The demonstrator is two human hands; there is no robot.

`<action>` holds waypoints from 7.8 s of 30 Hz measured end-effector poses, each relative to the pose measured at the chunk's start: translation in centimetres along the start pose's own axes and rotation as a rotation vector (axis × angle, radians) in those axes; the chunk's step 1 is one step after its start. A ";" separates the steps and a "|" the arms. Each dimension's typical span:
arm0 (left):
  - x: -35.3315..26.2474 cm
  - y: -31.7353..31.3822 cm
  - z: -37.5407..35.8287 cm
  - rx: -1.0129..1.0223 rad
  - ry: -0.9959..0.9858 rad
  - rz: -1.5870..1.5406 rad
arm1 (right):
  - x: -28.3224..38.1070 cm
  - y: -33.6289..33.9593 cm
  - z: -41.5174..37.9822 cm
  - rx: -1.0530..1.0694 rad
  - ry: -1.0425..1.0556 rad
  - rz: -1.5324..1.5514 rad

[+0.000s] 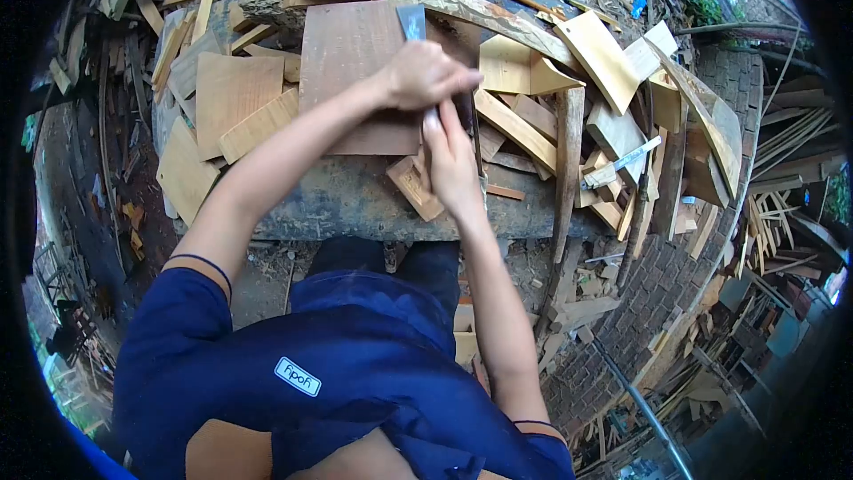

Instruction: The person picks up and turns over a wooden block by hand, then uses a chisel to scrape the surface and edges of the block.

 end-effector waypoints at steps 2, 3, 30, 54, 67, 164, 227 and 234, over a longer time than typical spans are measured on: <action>0.7 2.0 0.7 -0.085 -0.010 0.030 | 0.5 -0.2 1.2 -0.023 -0.117 0.123; 0.4 1.7 0.6 -0.055 0.008 0.047 | 0.4 0.0 0.8 -0.029 -0.118 0.086; 7.1 7.4 -6.7 -0.254 0.393 0.472 | -1.5 1.2 -5.6 -0.272 0.294 -0.423; 3.3 4.3 -10.0 -0.187 0.532 0.665 | -4.2 2.2 -8.9 -0.186 0.171 -0.416; 3.8 4.4 -9.5 -0.200 0.521 0.705 | -3.7 3.1 -7.6 -0.245 0.325 -0.341; 5.9 4.6 -9.1 -0.157 0.704 0.691 | -0.5 4.2 -0.2 0.007 0.068 -0.426; 6.4 4.9 -9.1 -0.181 0.770 0.720 | -0.5 3.4 5.4 0.243 -0.153 -0.289; 6.4 4.9 -9.1 -0.186 0.772 0.689 | -1.1 6.2 3.0 0.130 0.398 -0.371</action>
Point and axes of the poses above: each hand's wrist, its own z-axis towards the middle knuckle, its own y-axis out of the back of the hand, x = y × z, the point moved 9 cm from there along z, towards the middle knuckle, and after that the axes turned 11 degrees about z, right-handed, at the moved point
